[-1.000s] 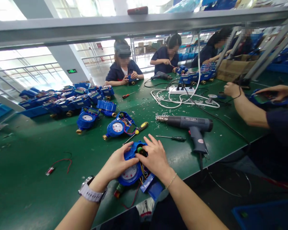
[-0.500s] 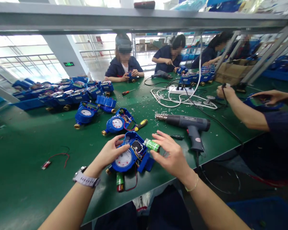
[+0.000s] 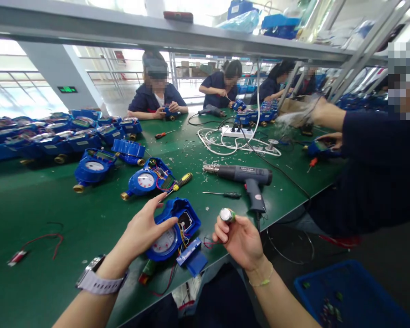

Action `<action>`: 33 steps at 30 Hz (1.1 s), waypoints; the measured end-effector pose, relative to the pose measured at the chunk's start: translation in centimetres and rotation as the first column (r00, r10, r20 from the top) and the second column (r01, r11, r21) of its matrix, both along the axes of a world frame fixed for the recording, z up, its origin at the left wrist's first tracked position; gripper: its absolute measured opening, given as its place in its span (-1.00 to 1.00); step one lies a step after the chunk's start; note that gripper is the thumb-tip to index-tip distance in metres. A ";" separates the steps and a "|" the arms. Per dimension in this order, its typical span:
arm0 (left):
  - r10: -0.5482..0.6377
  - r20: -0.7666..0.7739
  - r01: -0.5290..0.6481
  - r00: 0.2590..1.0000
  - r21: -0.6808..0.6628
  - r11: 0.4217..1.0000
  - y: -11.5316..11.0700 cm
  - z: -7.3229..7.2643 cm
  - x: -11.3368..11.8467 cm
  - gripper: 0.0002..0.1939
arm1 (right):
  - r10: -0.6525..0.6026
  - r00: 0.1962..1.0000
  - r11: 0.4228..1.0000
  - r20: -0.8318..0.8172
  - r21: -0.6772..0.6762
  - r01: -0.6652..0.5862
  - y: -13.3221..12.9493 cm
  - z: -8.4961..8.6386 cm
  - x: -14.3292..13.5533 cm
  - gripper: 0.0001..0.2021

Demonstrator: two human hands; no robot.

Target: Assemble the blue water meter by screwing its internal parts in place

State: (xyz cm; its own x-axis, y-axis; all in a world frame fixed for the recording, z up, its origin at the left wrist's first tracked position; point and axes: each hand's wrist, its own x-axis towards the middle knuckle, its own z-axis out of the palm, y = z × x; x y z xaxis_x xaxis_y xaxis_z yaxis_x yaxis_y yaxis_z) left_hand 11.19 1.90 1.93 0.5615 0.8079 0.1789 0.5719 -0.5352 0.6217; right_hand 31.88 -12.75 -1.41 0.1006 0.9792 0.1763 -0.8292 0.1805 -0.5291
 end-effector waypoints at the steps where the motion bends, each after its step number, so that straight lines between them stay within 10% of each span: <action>1: -0.013 0.014 0.011 1.000 0.087 0.996 -0.2 0.2 0.0 -0.25 | -0.004 1.000 1.000 -0.005 -0.001 0.004 -0.1 -0.1 0.0 -0.83; 5: -0.096 0.156 0.037 0.983 0.346 0.937 -2.1 1.4 0.5 -0.50 | -0.094 0.995 0.996 0.043 0.007 0.094 -0.7 -0.5 0.1 -0.84; 11: -0.310 0.230 0.224 0.922 0.338 0.914 -6.5 2.9 2.4 -0.92 | -0.280 0.928 0.960 0.246 0.042 0.278 -2.0 -0.5 -0.2 -0.81; 23: -0.326 0.340 0.372 0.882 -0.077 0.925 -9.7 1.6 5.4 -0.70 | -0.415 0.676 0.906 0.608 0.211 0.366 -4.0 -0.9 -0.5 -0.76; 33: -0.354 0.344 0.413 0.870 -0.115 0.903 -10.9 1.6 6.0 -0.79 | -0.294 0.567 0.942 0.770 0.132 0.310 -6.4 -1.2 0.6 -0.74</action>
State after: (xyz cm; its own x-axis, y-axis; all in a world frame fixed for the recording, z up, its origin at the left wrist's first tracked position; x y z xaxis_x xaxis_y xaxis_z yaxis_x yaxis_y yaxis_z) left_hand 17.18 -9.04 3.52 0.7737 0.5744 0.2673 0.1080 -0.5353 0.8377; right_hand 32.53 -19.19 -2.57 0.2259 0.9212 0.3167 -0.0098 0.3272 -0.9449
